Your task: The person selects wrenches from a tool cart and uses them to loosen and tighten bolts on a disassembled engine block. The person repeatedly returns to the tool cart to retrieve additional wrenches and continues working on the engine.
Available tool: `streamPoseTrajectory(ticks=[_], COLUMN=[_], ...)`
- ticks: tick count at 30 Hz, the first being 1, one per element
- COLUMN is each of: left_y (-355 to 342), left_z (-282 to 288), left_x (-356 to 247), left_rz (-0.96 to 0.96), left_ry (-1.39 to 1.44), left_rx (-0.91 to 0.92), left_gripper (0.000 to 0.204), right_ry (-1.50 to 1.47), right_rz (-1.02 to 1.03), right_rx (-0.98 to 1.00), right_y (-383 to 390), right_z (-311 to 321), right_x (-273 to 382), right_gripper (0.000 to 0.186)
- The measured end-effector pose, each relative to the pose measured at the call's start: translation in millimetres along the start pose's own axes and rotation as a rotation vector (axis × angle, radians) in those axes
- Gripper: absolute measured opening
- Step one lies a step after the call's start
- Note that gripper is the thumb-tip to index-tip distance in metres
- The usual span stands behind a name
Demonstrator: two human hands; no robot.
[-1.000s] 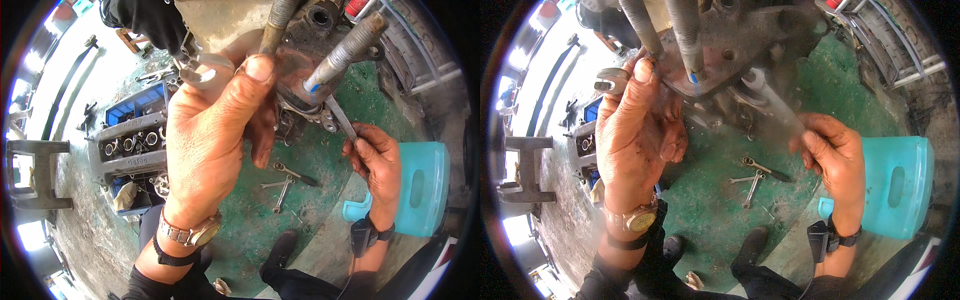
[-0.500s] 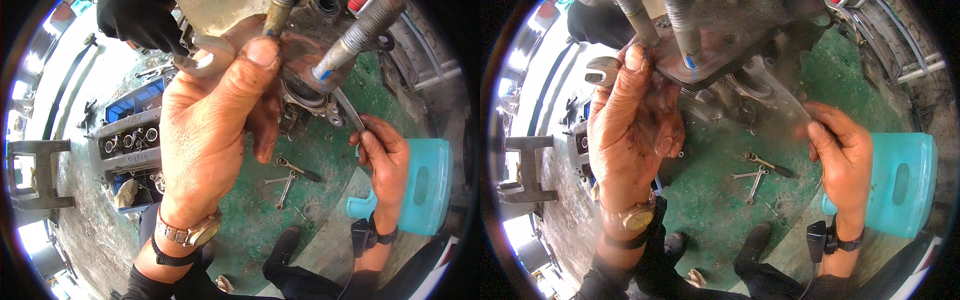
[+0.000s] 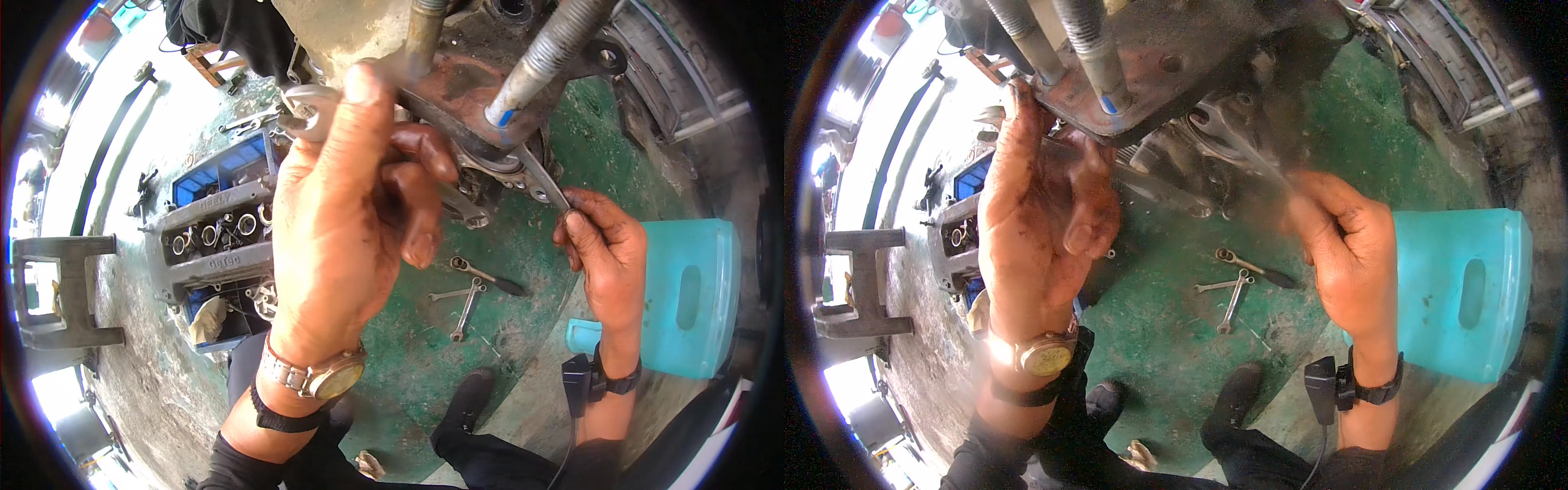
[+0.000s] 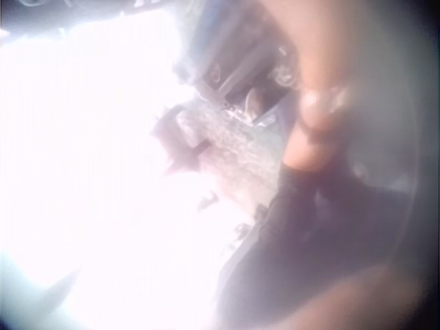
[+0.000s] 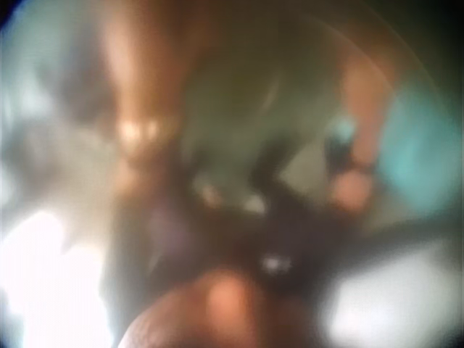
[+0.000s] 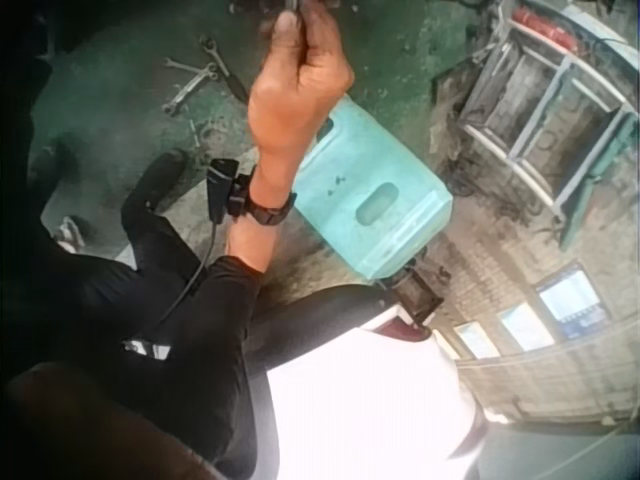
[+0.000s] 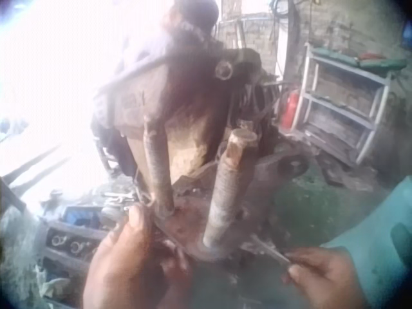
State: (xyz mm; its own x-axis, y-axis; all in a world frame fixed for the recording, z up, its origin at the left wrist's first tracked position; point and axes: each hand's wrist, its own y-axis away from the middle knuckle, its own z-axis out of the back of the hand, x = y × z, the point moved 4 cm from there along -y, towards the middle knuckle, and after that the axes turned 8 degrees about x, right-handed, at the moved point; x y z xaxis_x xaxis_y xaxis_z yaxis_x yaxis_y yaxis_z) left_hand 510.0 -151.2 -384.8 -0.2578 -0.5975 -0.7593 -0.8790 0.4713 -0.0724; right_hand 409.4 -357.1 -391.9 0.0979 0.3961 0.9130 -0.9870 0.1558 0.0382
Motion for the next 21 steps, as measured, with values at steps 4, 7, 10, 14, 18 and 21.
streamPoseTrajectory(ticks=[4,7,10,14,18,21], left_y=[-2.5,-4.7,-3.3,-0.7,6.8,5.2], left_z=[17.1,28.6,32.5,27.4,16.3,2.9], left_x=[7.6,15.7,23.4,33.7,39.8,42.5], left_rz=[0.072,0.173,0.204,0.182,0.22,0.199], left_ry=[0.311,0.345,0.393,0.369,0.107,0.32], left_rx=[-0.057,-0.139,-0.219,-0.246,-0.261,-0.256], left_gripper=[0.027,0.045,0.044,0.046,0.047,0.037], right_ry=[-0.074,-0.132,-0.208,-0.305,-0.316,-0.245], right_rz=[-0.032,-0.086,-0.141,-0.125,-0.166,-0.167], right_rx=[0.047,0.059,0.086,0.18,0.205,0.276], right_y=[1.5,3.3,8.0,16.2,21.6,19.2], right_z=[2.3,0.2,-6.5,-27.6,-46.5,-56.5], right_x=[-6.0,-6.4,-0.7,11.5,19.3,19.1], right_gripper=[0.02,0.02,0.02,0.023,0.024,0.026])
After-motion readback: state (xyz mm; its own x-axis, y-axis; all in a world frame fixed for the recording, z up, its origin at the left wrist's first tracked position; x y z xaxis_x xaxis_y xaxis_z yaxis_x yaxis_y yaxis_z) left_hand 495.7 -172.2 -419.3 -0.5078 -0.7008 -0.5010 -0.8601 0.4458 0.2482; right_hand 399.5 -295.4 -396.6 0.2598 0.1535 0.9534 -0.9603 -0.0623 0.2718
